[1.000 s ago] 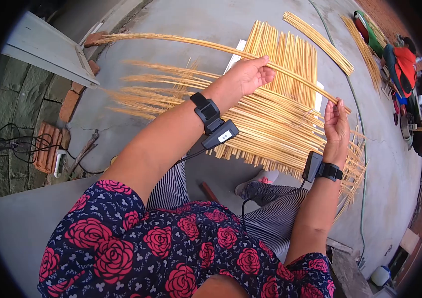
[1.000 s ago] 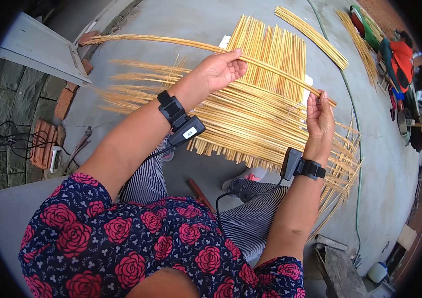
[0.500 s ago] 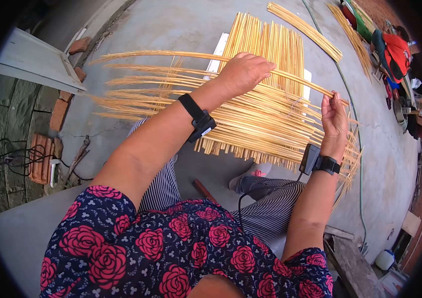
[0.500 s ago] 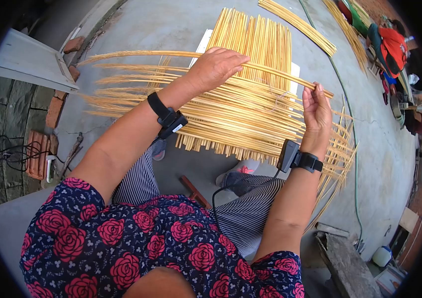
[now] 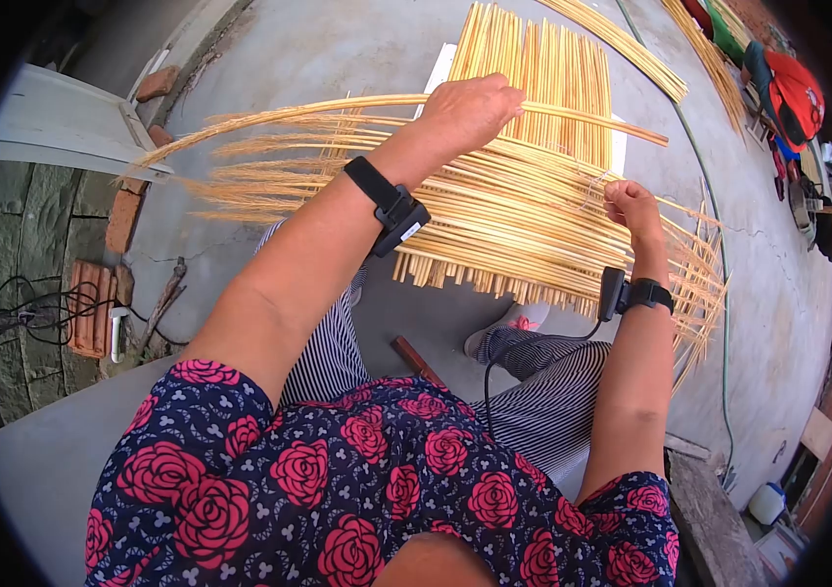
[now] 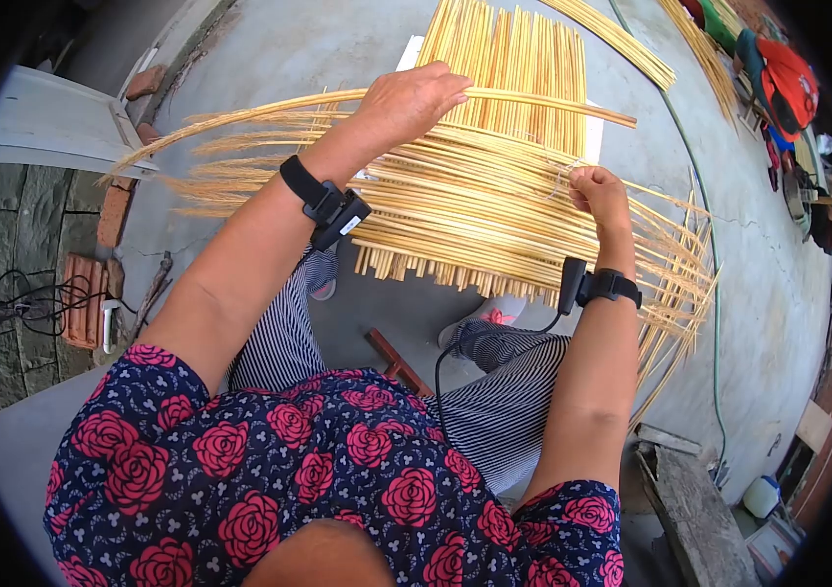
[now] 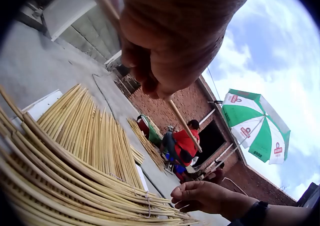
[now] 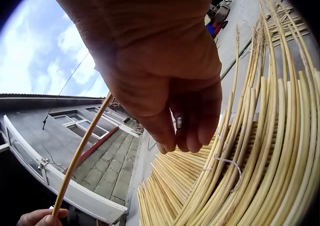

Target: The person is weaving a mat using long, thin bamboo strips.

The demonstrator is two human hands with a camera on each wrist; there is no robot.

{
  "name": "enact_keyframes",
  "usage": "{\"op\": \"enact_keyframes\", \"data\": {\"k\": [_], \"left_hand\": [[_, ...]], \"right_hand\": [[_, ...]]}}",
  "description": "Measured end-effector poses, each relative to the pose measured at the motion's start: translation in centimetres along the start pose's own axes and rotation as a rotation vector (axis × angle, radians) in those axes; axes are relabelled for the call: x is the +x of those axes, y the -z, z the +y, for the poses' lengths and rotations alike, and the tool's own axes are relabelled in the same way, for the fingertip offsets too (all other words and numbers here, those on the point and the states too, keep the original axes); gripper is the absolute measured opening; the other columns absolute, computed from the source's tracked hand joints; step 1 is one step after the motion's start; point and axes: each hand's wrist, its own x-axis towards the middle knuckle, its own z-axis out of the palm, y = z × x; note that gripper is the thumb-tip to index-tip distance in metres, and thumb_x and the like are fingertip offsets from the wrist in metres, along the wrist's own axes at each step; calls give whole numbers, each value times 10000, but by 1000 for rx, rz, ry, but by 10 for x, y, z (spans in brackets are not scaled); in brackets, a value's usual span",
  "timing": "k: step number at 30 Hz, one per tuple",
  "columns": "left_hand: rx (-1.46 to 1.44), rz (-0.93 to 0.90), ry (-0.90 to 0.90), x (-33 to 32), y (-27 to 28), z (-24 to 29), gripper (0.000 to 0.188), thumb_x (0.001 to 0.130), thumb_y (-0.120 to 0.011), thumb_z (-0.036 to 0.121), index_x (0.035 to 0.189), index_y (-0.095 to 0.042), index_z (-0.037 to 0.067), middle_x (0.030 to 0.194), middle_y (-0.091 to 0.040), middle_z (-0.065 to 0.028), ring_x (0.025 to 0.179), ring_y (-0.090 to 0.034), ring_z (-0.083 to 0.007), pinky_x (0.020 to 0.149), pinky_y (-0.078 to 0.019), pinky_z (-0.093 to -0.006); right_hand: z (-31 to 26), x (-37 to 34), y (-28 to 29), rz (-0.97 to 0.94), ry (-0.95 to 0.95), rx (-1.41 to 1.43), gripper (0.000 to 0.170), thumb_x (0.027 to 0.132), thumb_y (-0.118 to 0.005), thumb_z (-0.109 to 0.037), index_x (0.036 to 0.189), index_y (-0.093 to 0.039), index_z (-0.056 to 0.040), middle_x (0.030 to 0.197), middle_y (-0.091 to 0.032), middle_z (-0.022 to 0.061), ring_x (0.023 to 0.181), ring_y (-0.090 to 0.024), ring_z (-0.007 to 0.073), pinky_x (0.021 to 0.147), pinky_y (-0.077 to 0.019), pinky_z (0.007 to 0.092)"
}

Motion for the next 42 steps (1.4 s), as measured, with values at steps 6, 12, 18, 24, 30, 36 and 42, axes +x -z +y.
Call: {"op": "enact_keyframes", "data": {"k": [6,12,18,24,30,36,42], "left_hand": [[-46,-38,81,0,7,0,259,907,-483,296,1081,-605,148,931,-597,-60,828,-594,-265,706,-491,-390],[-70,-47,86,0,9,-3,264,905,-488,301,1068,-606,130,945,-602,-64,860,-590,-262,724,-487,-385],[-101,-30,86,0,10,-4,247,897,-503,284,1045,-613,119,922,-604,-70,857,-589,-257,702,-488,-386],[-150,80,33,0,7,-9,210,889,-504,267,897,-611,86,860,-595,-96,793,-600,-283,663,-493,-414],[-133,43,84,2,10,-10,249,891,-512,287,1029,-622,111,899,-609,-85,846,-594,-269,709,-490,-400],[-125,35,96,2,12,-10,254,898,-500,283,1034,-622,107,902,-610,-88,849,-594,-270,713,-488,-404],[-127,66,80,2,11,-12,258,903,-489,278,1041,-619,103,901,-608,-91,847,-591,-275,710,-487,-407]], "right_hand": [[10,3,-35,28,173,-836,168,718,-659,-252,836,-678,-134,791,-661,82,730,-620,249,685,-481,348],[4,3,-62,24,275,-1157,138,764,-620,-249,851,-674,-156,887,-657,87,845,-619,276,738,-489,400],[0,8,-71,1,47,-1300,192,770,-618,-283,896,-674,-149,948,-659,101,897,-620,284,773,-488,406],[1,9,-71,37,21,-1323,196,769,-579,-250,893,-674,-132,943,-657,125,907,-619,290,776,-487,407],[4,11,-67,-5,27,-1294,211,769,-548,-225,905,-665,-115,974,-651,125,901,-615,300,783,-481,403],[7,22,-43,-70,36,-858,154,745,-593,-205,809,-639,-72,746,-656,94,720,-626,232,684,-471,338],[-38,0,-28,-183,-126,-115,79,808,-596,-126,794,-560,-58,761,-651,44,604,-575,72,494,-400,189]]}}
